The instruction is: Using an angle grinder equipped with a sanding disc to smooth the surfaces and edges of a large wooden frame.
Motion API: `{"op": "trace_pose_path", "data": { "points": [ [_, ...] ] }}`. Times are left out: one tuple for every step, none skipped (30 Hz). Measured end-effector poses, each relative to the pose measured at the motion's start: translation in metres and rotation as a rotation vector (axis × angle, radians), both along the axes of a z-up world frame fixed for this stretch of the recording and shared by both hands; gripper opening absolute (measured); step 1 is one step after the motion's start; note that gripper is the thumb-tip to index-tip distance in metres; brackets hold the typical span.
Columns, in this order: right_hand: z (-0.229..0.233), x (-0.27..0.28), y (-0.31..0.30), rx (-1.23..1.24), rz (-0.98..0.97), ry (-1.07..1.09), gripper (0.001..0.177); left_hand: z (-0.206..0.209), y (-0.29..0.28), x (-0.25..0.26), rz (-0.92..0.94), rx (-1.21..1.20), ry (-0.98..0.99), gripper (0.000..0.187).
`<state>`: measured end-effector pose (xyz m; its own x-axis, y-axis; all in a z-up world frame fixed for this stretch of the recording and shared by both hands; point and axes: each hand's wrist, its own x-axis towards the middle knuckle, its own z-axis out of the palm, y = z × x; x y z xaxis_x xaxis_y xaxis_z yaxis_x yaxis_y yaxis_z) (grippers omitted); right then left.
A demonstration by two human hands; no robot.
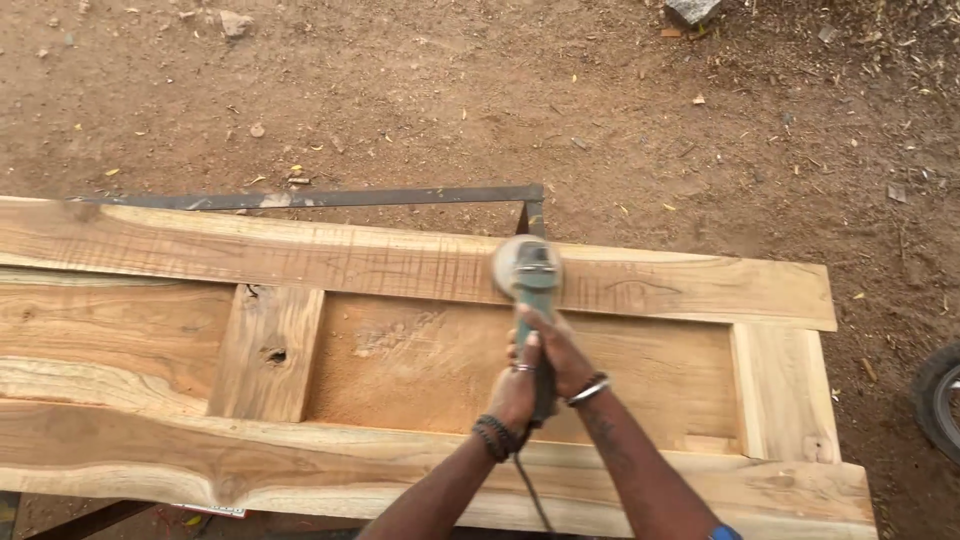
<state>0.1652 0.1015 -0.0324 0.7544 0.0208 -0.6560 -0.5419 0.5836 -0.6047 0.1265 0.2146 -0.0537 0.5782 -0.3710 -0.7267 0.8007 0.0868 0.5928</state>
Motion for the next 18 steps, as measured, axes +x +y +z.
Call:
{"op": "trace_pose_path", "data": {
  "points": [
    [-0.001,0.016,0.039,0.026,0.095,-0.089,0.063,-0.01,0.038,0.009,0.068,0.032,-0.019,0.081],
    [-0.001,0.031,0.076,0.051,0.19,-0.177,0.071,-0.021,0.076,0.016,0.135,0.063,-0.036,0.085],
    [0.004,0.048,0.11,0.053,0.195,-0.176,0.071,-0.023,0.109,0.028,0.141,0.066,-0.036,0.085],
    [0.009,0.063,0.144,0.022,0.294,-0.166,0.076,-0.026,0.144,0.038,0.196,0.112,-0.024,0.087],
    [0.014,0.078,0.178,-0.009,0.394,-0.157,0.08,-0.027,0.179,0.048,0.251,0.16,-0.012,0.09],
    [0.008,0.094,0.205,-0.004,0.399,-0.161,0.08,-0.01,0.198,0.06,0.257,0.164,-0.016,0.09],
    [0.002,0.108,0.232,-0.057,0.475,-0.208,0.079,0.007,0.217,0.073,0.316,0.159,-0.011,0.087],
    [-0.006,0.118,0.257,-0.111,0.547,-0.245,0.08,0.024,0.233,0.079,0.372,0.154,0.002,0.085],
    [-0.004,0.125,0.269,-0.106,0.551,-0.241,0.08,0.027,0.243,0.085,0.375,0.158,0.008,0.085],
    [-0.001,0.136,0.279,-0.174,0.589,-0.225,0.078,0.031,0.251,0.095,0.421,0.089,-0.023,0.083],
    [0.003,0.146,0.29,-0.242,0.626,-0.21,0.076,0.035,0.258,0.104,0.467,0.019,-0.054,0.081],
    [0.009,0.152,0.289,-0.243,0.63,-0.211,0.076,0.037,0.256,0.109,0.47,0.018,-0.055,0.081],
    [0.015,0.158,0.288,-0.277,0.638,-0.184,0.074,0.039,0.254,0.113,0.495,0.019,-0.037,0.081],
    [0.02,0.162,0.288,-0.309,0.646,-0.155,0.071,0.041,0.252,0.116,0.52,0.021,-0.017,0.082],
    [0.023,0.163,0.278,-0.308,0.651,-0.156,0.071,0.036,0.245,0.117,0.526,0.021,-0.017,0.082],
    [0.025,0.163,0.268,-0.319,0.634,-0.149,0.069,0.03,0.237,0.116,0.505,0.002,-0.03,0.081],
    [0.027,0.162,0.256,-0.33,0.617,-0.142,0.067,0.024,0.229,0.115,0.485,-0.017,-0.044,0.08],
    [0.022,0.16,0.243,-0.331,0.614,-0.14,0.067,0.025,0.214,0.114,0.482,-0.019,-0.043,0.08]
  ]
}}
